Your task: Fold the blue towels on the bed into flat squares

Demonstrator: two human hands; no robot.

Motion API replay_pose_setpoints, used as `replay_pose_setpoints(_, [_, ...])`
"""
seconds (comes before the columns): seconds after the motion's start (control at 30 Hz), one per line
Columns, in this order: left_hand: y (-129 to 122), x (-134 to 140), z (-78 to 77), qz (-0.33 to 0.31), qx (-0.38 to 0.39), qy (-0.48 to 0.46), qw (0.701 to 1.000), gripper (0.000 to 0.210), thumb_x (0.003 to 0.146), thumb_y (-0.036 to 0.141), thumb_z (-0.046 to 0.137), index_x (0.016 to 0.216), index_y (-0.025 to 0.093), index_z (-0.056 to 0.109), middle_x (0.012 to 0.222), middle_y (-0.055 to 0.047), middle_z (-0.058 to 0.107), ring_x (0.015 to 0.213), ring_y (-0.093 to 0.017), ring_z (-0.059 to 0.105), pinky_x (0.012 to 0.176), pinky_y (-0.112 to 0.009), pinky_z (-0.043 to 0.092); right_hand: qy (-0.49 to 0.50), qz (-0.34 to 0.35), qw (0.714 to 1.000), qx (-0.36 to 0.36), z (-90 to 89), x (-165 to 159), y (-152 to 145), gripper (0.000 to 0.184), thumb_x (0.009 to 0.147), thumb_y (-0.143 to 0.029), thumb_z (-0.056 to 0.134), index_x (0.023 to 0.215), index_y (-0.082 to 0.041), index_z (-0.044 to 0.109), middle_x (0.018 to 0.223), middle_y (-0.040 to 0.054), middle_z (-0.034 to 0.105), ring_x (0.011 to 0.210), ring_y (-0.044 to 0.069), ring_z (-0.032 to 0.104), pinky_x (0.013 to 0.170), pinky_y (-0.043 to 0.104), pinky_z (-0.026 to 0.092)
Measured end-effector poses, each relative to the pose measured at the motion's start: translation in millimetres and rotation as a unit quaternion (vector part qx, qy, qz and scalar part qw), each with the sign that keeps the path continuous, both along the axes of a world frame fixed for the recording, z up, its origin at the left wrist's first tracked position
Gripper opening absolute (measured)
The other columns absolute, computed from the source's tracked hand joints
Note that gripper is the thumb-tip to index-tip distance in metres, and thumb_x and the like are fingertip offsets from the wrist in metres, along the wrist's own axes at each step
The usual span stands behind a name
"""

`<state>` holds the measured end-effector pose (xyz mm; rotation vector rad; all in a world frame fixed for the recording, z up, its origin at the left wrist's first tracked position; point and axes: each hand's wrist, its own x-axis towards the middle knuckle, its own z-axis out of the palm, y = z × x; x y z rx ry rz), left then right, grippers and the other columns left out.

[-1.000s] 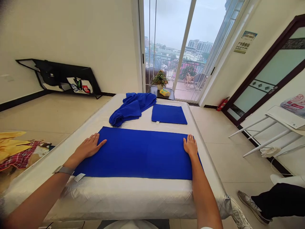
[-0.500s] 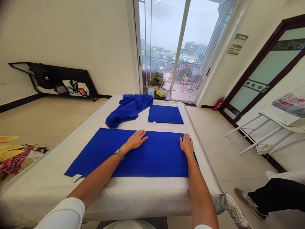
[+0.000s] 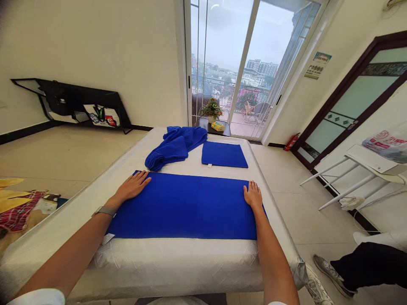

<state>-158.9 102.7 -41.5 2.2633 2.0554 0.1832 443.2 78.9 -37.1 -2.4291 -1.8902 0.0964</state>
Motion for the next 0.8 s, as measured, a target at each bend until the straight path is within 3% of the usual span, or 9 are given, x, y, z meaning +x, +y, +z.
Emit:
replay_pose_setpoints(0.17, [-2.4, -1.4, 1.9, 0.039, 0.016, -0.019, 0.999, 0.080, 0.096, 0.067, 0.014, 0.156, 0.017, 0.027, 0.163, -0.016, 0.026, 0.152, -0.032, 0.018, 0.120, -0.052, 0.019, -0.029, -0.018, 0.999, -0.036, 14.1, -5.8, -1.1, 0.068, 0.101, -0.048, 0.014, 0.159, -0.012, 0.019, 0.165, 0.0091, 0.018, 0.152, 0.022, 0.014, 0.122, 0.042, 0.011])
replay_pose_setpoints(0.3, [-5.3, 4.1, 4.1, 0.050, 0.023, -0.027, 0.998, 0.082, 0.095, 0.070, 0.014, 0.156, 0.018, 0.028, 0.163, -0.017, 0.025, 0.152, -0.035, 0.017, 0.119, -0.053, 0.021, -0.083, -0.048, 0.995, -0.004, 31.9, -38.6, -3.7, 0.063, 0.101, -0.040, 0.021, 0.153, -0.006, 0.035, 0.161, 0.0174, 0.029, 0.152, 0.029, 0.015, 0.122, 0.049, 0.004])
replay_pose_setpoints(0.4, [-5.9, 4.5, 4.9, 0.052, 0.022, -0.032, 0.998, 0.082, 0.094, 0.070, 0.014, 0.156, 0.019, 0.029, 0.163, -0.017, 0.026, 0.151, -0.035, 0.018, 0.119, -0.052, 0.020, -0.059, 0.034, 0.996, 0.050, 38.5, -94.7, -4.1, 0.060, 0.101, -0.032, 0.021, 0.150, -0.004, 0.039, 0.159, 0.0185, 0.031, 0.151, 0.028, 0.018, 0.122, 0.046, 0.004])
replay_pose_setpoints(0.53, [-6.2, 4.3, 5.4, 0.053, 0.028, -0.035, 0.998, 0.079, 0.095, 0.069, 0.016, 0.156, 0.020, 0.029, 0.163, -0.016, 0.027, 0.151, -0.034, 0.019, 0.119, -0.052, 0.021, 0.020, 0.207, 0.978, 0.031, 34.0, -184.7, -2.0, 0.063, 0.102, -0.041, 0.019, 0.154, -0.008, 0.034, 0.161, 0.0116, 0.029, 0.150, 0.024, 0.022, 0.122, 0.040, 0.011])
replay_pose_setpoints(0.63, [-6.7, 4.5, 5.9, 0.054, 0.027, -0.035, 0.998, 0.079, 0.095, 0.069, 0.016, 0.156, 0.020, 0.030, 0.163, -0.016, 0.027, 0.151, -0.034, 0.020, 0.119, -0.051, 0.021, 0.058, 0.253, 0.966, 0.013, 25.9, -225.6, 0.4, 0.066, 0.103, -0.047, 0.016, 0.157, -0.010, 0.027, 0.163, 0.0091, 0.024, 0.152, 0.022, 0.017, 0.123, 0.040, 0.011])
replay_pose_setpoints(0.7, [-6.6, 4.2, 5.4, 0.053, 0.028, -0.033, 0.998, 0.079, 0.095, 0.069, 0.016, 0.156, 0.020, 0.030, 0.162, -0.016, 0.027, 0.151, -0.034, 0.020, 0.119, -0.051, 0.021, 0.063, 0.250, 0.966, -0.004, 20.9, -229.8, 1.4, 0.066, 0.104, -0.050, 0.014, 0.158, -0.013, 0.023, 0.164, 0.0070, 0.021, 0.152, 0.021, 0.014, 0.123, 0.041, 0.010])
replay_pose_setpoints(0.8, [-5.5, 2.5, 3.0, 0.048, 0.035, -0.029, 0.998, 0.079, 0.095, 0.068, 0.017, 0.156, 0.020, 0.030, 0.162, -0.016, 0.028, 0.150, -0.034, 0.021, 0.118, -0.051, 0.022, 0.052, 0.231, 0.972, -0.015, 16.5, -201.4, 1.0, 0.066, 0.104, -0.052, 0.014, 0.159, -0.017, 0.022, 0.165, 0.0051, 0.020, 0.153, 0.020, 0.013, 0.123, 0.041, 0.008])
